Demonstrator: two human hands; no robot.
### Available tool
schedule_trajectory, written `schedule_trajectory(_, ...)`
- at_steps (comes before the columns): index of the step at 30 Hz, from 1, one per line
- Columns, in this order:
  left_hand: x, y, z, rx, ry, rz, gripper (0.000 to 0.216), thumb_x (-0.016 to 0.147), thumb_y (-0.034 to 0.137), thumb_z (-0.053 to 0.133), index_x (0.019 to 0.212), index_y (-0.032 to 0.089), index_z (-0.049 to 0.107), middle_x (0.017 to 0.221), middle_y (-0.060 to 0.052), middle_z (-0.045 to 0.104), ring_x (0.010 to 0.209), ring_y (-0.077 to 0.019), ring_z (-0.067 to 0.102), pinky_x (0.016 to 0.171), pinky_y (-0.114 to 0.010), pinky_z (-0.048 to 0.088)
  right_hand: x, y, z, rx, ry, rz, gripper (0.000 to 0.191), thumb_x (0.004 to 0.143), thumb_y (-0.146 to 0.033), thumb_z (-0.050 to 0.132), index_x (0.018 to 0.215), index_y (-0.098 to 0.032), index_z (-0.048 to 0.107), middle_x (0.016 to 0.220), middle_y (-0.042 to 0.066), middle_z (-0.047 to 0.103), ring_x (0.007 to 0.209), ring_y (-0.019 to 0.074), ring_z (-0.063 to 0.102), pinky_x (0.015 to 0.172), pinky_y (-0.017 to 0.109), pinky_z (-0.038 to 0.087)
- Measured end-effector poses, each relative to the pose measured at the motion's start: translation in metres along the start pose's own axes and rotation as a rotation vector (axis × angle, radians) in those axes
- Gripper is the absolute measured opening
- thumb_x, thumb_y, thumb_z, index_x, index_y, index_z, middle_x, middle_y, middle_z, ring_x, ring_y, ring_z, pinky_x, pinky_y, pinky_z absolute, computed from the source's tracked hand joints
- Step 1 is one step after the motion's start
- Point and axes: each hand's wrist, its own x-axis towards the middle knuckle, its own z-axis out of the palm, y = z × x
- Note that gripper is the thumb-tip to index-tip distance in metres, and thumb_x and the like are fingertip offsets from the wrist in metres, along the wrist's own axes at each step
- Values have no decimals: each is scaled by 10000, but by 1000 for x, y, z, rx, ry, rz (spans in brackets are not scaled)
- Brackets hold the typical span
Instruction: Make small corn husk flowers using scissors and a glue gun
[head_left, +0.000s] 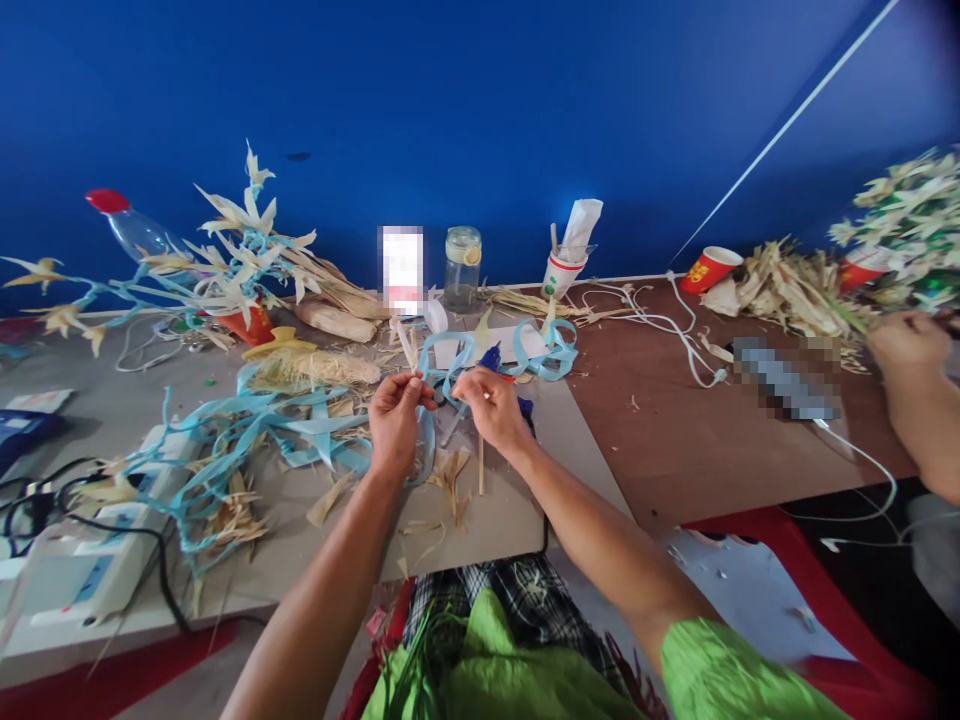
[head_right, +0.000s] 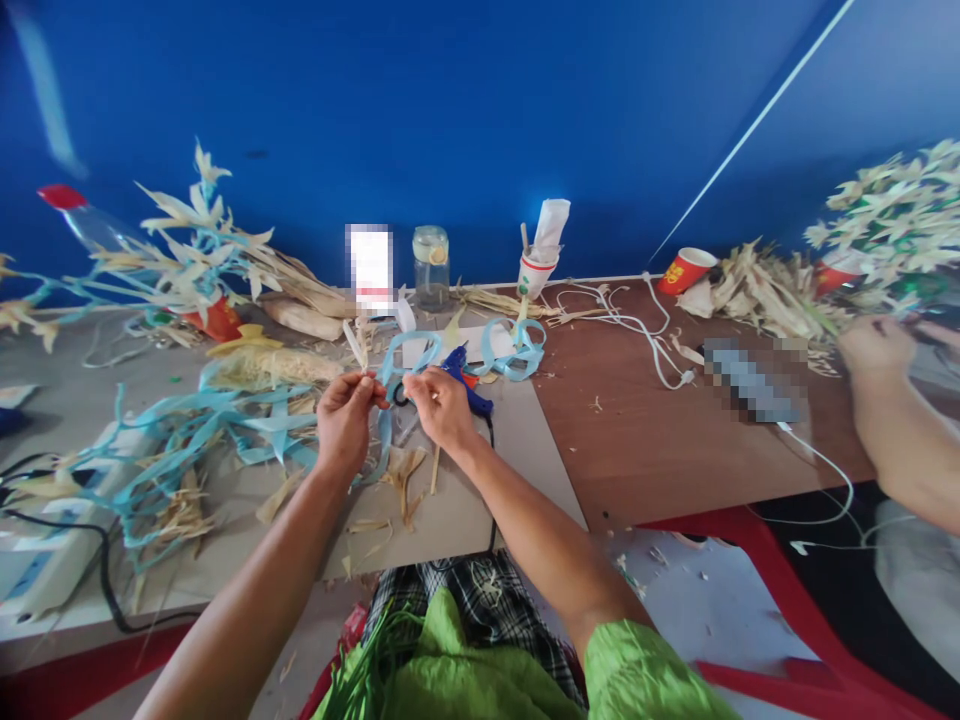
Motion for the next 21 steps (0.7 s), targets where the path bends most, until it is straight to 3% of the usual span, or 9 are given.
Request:
schedule_trajectory(4, 1, -3, 1, -32, -24, -37, 208, 735, 312, 684, 832, 141, 614, 647, 2, 627, 526, -85, 565, 571, -229, 449, 15, 5, -13, 619, 13, 441, 593, 765, -726, 447, 635, -171, 612, 580, 4, 488, 502, 103, 398, 510, 266, 310)
schedule_trajectory(7, 3, -6, -1, -73, -30, -97, 217, 712, 312, 707, 815, 143, 618, 657, 2, 623, 541, -74, 555, 572, -211, 439, 20, 1, -22, 881, -107, 533, 552, 741, -693, 519, 636, -161, 624, 589, 6, 504, 484, 86, 363, 486, 254, 291)
schedule_trajectory(14, 2, -11, -1, -95, -139, -194, 210, 708, 325, 709, 794, 152, 628, 644, 9, 579, 540, -67, 509, 539, -197, 396, 16, -3, -29, 852, -285, 411, 432, 703, -585, 643, 675, -155, 636, 615, -3, 497, 516, 80, 376, 496, 243, 251)
schedule_trajectory(17, 0, -12, 1, -66, -192, -173, 196, 729, 328, 689, 800, 156, 627, 602, 24, 538, 528, -69, 479, 520, -195, 366, 14, 1, -26, 764, -260, 408, 364, 692, -518, 682, 676, -161, 610, 614, -14, 484, 539, 84, 380, 507, 242, 242)
schedule_trajectory(21, -3, -10, 3, 61, -175, -90, 187, 747, 326, 669, 802, 153, 627, 616, 17, 577, 543, -80, 517, 564, -209, 397, 12, 7, -18, 604, -160, 395, 208, 669, -338, 712, 691, -167, 595, 575, -47, 461, 525, 70, 348, 518, 230, 232)
